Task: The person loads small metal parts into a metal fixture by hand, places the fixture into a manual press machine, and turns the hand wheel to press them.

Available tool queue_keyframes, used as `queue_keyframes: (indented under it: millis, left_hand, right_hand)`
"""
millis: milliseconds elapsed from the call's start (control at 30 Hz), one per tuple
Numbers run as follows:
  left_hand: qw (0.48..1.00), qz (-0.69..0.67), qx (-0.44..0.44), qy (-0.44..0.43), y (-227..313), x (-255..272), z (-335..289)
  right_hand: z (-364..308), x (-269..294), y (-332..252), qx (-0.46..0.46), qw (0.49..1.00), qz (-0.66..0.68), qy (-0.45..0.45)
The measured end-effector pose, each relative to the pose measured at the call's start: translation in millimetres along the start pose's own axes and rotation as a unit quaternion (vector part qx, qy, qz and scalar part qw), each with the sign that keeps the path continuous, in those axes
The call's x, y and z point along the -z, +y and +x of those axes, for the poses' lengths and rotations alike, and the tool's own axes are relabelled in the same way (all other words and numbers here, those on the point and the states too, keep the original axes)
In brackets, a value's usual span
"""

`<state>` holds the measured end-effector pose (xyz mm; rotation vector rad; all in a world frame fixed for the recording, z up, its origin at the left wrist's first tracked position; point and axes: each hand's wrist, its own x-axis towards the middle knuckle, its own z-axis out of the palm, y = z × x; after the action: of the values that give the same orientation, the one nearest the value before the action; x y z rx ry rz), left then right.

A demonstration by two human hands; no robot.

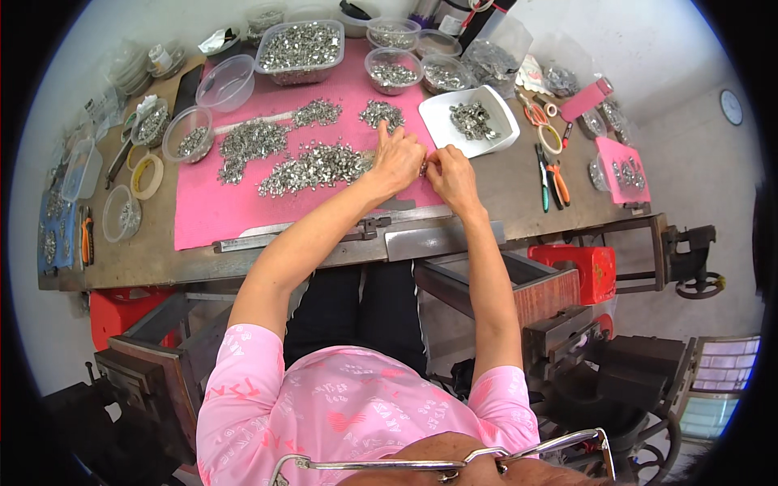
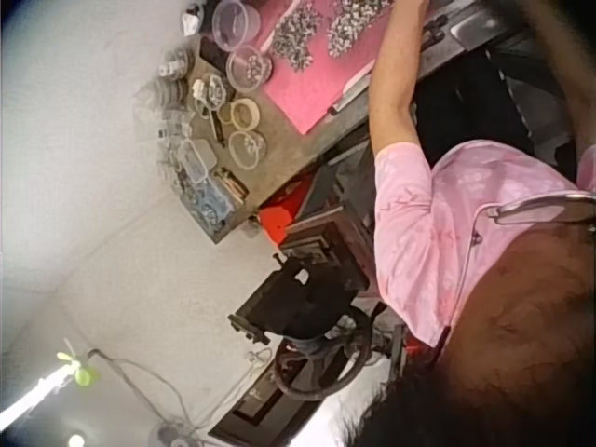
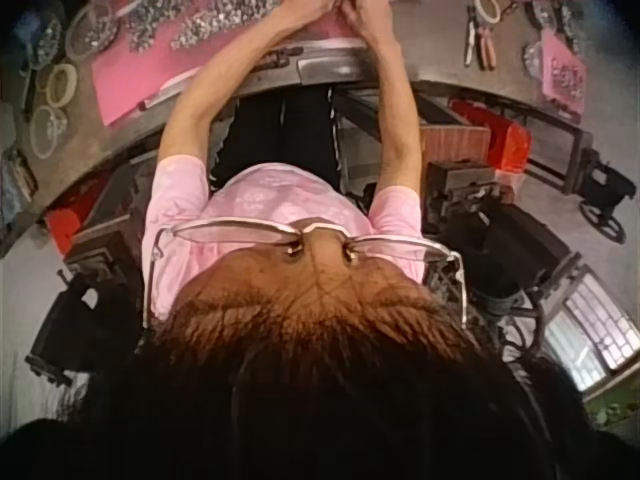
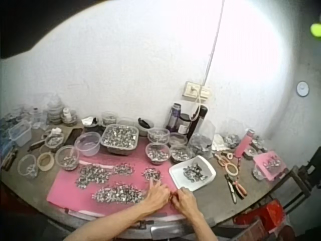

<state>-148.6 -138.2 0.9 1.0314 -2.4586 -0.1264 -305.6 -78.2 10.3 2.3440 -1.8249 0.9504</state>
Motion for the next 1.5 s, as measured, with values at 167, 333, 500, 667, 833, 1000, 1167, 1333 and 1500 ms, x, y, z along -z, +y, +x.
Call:
queue_keyframes:
  millis: [167, 333, 500, 667, 833, 1000, 1167, 1333, 1500]
  left_hand:
    - [0.999, -0.011, -0.027, 0.020, -1, -2, -1]
    - [0.997, -0.026, -0.064, 0.035, -4, -8, 3]
    - [0.997, -0.068, -0.031, -0.012, -14, 7, 4]
    - [0.996, -0.082, -0.006, 0.021, -30, 65, -41]
    - [0.998, 0.011, 0.020, -0.062, -44, 107, -121]
    - [0.996, -0.057, 0.037, -0.057, -48, 104, -147]
    - [0.990, -0.121, 0.053, -0.050, -54, 97, -151]
    - [0.991, -0.125, 0.038, 0.015, -50, 95, -159]
    - [0.985, -0.156, 0.019, 0.068, -33, 98, -174]
  right_hand:
    - [-21, 12, -18, -0.098, 0.984, 0.142, 0.054]
    - [-48, 20, -41, -0.120, 0.976, 0.171, 0.060]
    - [-62, 11, -82, -0.090, 0.970, 0.218, 0.062]
    - [-68, -9, -110, -0.029, 0.966, 0.250, 0.053]
    - [-65, -30, -134, 0.034, 0.972, 0.226, 0.048]
    - [-64, -39, -140, 0.073, 0.981, 0.173, 0.045]
    - [-63, -39, -141, 0.097, 0.982, 0.152, 0.049]
    - [-63, -37, -139, 0.106, 0.979, 0.169, 0.040]
    - [-63, -38, -138, 0.100, 0.979, 0.176, 0.036]
